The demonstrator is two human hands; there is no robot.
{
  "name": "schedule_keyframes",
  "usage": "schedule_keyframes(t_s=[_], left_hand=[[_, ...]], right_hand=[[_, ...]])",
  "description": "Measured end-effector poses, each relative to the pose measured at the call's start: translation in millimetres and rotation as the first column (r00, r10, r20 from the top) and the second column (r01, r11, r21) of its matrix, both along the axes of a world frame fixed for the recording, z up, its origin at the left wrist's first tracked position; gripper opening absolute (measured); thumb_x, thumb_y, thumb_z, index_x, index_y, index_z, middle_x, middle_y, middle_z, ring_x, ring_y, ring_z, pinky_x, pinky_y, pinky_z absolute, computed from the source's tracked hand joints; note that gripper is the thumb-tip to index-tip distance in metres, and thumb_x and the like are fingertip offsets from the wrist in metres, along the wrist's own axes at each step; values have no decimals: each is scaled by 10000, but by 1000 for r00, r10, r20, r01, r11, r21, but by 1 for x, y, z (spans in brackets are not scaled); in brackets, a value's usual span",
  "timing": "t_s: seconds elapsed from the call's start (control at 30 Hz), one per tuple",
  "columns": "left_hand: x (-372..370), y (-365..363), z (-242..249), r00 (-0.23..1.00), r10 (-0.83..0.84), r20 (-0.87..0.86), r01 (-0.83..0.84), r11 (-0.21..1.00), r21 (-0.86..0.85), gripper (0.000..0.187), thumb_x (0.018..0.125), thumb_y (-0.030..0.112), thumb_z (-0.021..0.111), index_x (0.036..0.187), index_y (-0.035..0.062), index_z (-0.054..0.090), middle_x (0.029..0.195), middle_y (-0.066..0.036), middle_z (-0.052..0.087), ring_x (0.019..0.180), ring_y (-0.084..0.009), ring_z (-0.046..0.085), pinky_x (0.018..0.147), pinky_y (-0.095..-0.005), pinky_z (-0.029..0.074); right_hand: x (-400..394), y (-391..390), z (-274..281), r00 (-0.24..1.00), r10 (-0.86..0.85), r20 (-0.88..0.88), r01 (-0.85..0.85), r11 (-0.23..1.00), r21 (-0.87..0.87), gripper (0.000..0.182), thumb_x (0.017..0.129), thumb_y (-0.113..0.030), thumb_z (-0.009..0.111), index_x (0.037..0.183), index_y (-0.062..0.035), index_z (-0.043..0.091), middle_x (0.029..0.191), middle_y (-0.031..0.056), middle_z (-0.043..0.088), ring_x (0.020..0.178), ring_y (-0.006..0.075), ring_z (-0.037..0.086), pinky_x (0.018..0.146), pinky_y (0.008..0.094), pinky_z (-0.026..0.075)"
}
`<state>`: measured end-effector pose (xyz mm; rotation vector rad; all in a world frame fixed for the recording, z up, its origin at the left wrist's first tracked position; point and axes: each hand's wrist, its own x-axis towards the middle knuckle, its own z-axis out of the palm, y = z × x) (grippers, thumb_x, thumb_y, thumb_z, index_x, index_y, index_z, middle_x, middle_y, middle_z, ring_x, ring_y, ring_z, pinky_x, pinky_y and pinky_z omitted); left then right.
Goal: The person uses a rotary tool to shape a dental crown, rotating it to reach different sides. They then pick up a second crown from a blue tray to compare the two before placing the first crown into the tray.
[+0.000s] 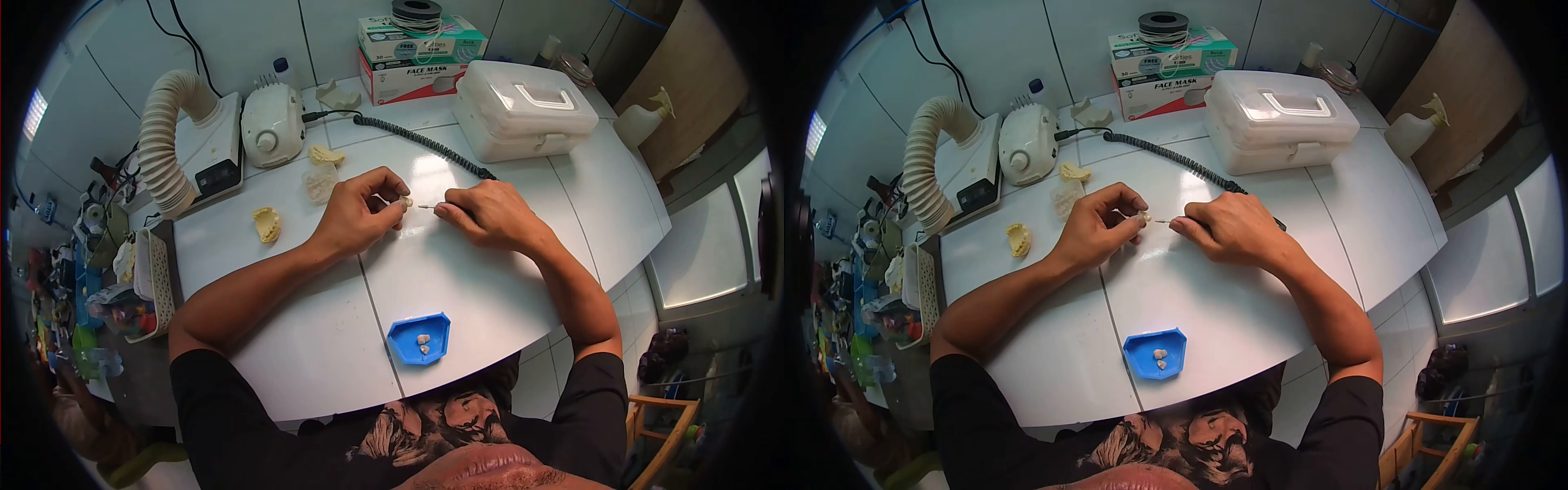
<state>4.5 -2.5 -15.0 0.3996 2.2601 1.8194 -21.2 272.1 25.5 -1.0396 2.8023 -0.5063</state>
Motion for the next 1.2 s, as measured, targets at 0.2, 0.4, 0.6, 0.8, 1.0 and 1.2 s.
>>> schedule_keyframes(t_s=[0.2, 0.4, 0.6, 0.8, 1.0, 1.2], left_hand=[[-2, -1, 0, 1000, 1, 19, -1, 1000, 7, 187, 1015, 80, 757, 1176, -2, 707, 1093, -55, 755, 907, -113, 785, 761, -251, 600], [-2, -3, 0, 1000, 0, -19, 0, 1000, -13, 213, 1009, 83, 774, 1193, -11, 726, 1044, -55, 792, 881, -98, 779, 714, -233, 582], [2, -1, 1, 1000, 22, 4, -22, 1000, -15, 177, 1009, 85, 777, 1146, -24, 751, 962, -53, 809, 845, -73, 752, 729, -223, 564], [2, 1, 7, 996, -6, -88, -7, 990, -140, 216, 967, 95, 801, 1139, -11, 724, 996, -43, 755, 819, -73, 697, 686, -238, 536], [7, 4, 7, 958, -82, -274, 13, 970, -245, 299, 891, 76, 826, 1164, 17, 719, 1068, -57, 647, 795, -107, 641, 645, -265, 510], [8, 6, 5, 915, -192, -355, 62, 936, -347, 271, 908, 125, 883, 1162, 77, 802, 1107, -50, 639, 854, -134, 652, 661, -281, 530]], right_hand=[[4, -9, 4, 993, -121, 15, 121, 993, 5, 546, 1149, -481, 561, 898, -50, 783, 727, 208, 717, 741, 454, 707, 731, 563, 543], [-9, -21, 9, 974, -198, 108, 197, 980, 20, 585, 1162, -479, 520, 916, -30, 805, 764, 248, 739, 777, 500, 719, 801, 580, 579], [1, -7, -1, 993, -97, -64, 98, 995, -1, 515, 1142, -442, 585, 868, -40, 754, 709, 195, 720, 683, 455, 706, 668, 566, 552], [2, -5, -2, 993, -43, -110, 46, 999, 27, 450, 1120, -432, 636, 884, -57, 714, 702, 154, 715, 611, 424, 680, 580, 528, 521], [4, 0, -5, 990, -19, -142, 14, 999, -36, 462, 1116, -411, 661, 831, -49, 689, 659, 158, 692, 593, 420, 679, 557, 514, 512], [-6, 8, 1, 989, -131, -67, 133, 991, 22, 491, 1123, -402, 657, 798, -34, 666, 613, 174, 657, 549, 438, 654, 535, 526, 497]])
